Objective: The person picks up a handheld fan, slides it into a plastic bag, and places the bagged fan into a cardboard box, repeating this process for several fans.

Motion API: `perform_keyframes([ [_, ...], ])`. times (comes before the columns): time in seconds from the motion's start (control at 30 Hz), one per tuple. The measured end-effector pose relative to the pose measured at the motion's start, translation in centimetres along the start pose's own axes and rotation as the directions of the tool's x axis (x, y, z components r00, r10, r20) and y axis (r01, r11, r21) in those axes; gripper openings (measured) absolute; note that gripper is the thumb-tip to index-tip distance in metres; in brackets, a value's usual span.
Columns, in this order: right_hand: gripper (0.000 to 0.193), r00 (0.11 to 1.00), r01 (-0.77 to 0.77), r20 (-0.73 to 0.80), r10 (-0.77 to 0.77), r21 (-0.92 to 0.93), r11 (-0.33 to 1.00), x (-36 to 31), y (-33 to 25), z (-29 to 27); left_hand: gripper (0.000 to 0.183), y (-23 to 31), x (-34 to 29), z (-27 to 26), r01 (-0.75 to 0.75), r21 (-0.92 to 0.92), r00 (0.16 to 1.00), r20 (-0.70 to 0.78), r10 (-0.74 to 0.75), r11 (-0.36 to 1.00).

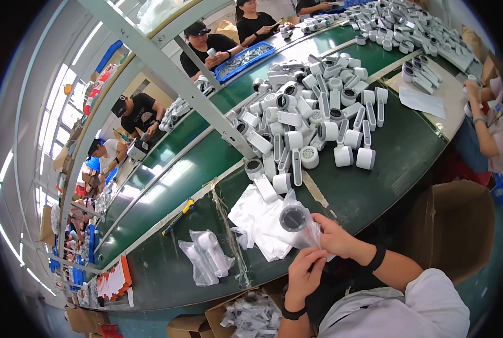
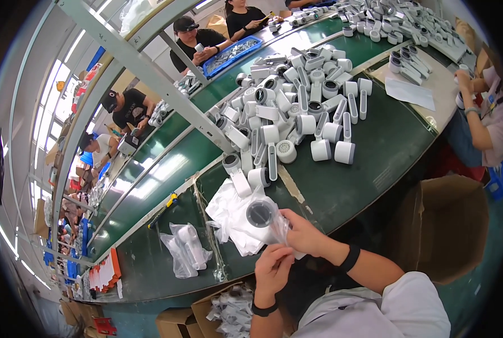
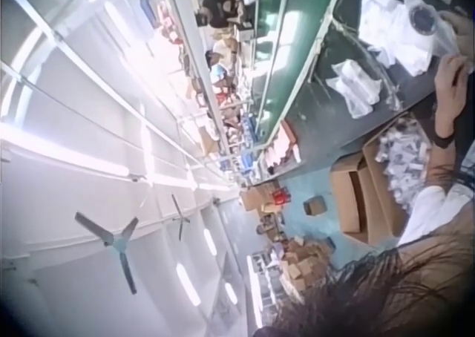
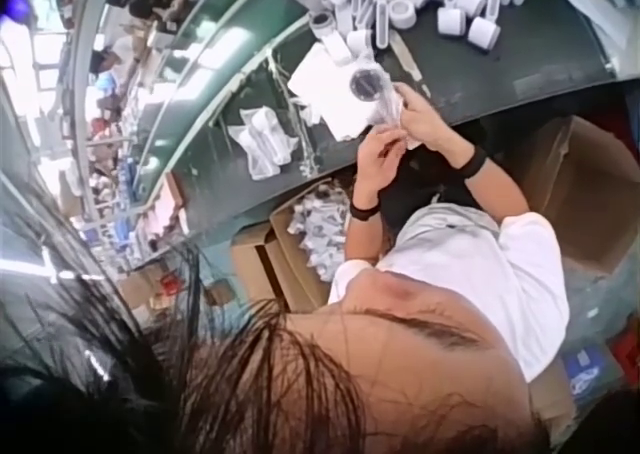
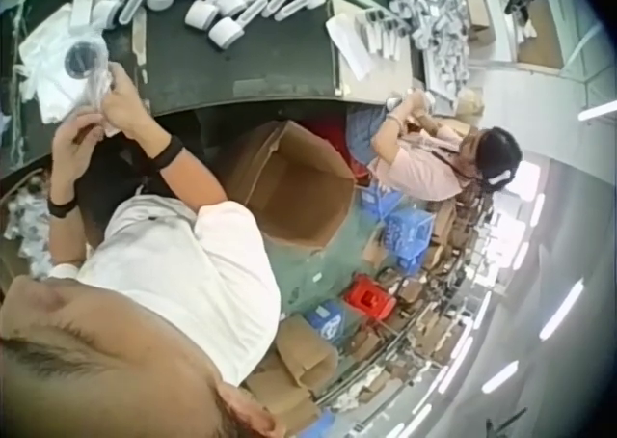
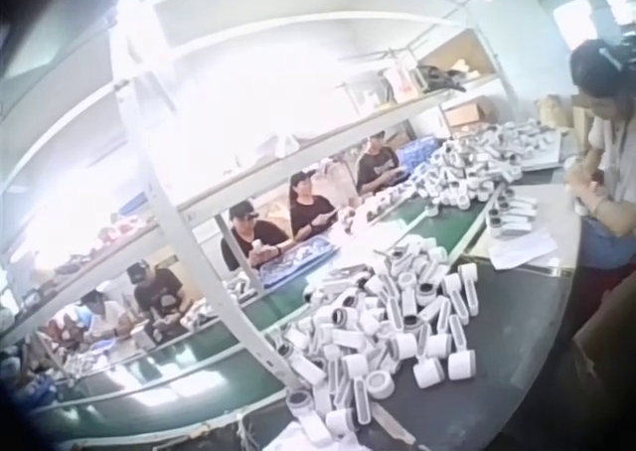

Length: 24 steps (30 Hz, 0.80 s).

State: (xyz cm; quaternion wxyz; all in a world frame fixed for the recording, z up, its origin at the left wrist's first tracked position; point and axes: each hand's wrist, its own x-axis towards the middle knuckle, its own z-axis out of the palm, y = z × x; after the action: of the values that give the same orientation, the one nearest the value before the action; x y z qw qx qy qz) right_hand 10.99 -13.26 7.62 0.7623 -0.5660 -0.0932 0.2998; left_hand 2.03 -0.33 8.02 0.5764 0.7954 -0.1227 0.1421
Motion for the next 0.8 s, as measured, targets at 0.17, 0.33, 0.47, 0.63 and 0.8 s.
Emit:
perform_keyframes([
  [0.17, 0.034, 0.997, 0.050, -0.063, -0.045, 0.082, 0.995, -0.5, -0.4, 0.6, 0.033, -2.3, -0.9, -0.3, 0.007, -0.235, 0.875, -0.469, -0.120, 0.972],
  [0.33, 0.039, 0.926, 0.283, -0.158, -0.344, -0.316, 0.906, -0.3, 0.5, 2.8, 0.054, -1.6, -0.8, 1.2, 0.326, -0.692, 0.835, -0.108, -0.539, 0.644],
  [0.47, 0.031, 0.736, 0.392, -0.077, -0.673, -0.762, 0.516, 0.1, -0.9, 2.1, 0.051, -1.8, -0.8, -0.7, 0.294, -0.834, 0.843, -0.003, -0.537, 0.466],
  [0.63, 0.017, 0.632, 0.570, 0.054, -0.773, -0.708, 0.416, -0.2, 0.0, 2.1, 0.051, -1.8, -2.0, -2.8, 0.148, -0.905, 0.873, -0.070, -0.482, 0.398],
  [0.8, 0.016, 0.681, 0.624, 0.239, -0.692, -0.683, 0.379, -1.8, 1.1, 2.6, 0.056, -2.2, -4.5, -6.9, 0.025, -0.835, 0.775, -0.331, -0.538, 0.550],
])
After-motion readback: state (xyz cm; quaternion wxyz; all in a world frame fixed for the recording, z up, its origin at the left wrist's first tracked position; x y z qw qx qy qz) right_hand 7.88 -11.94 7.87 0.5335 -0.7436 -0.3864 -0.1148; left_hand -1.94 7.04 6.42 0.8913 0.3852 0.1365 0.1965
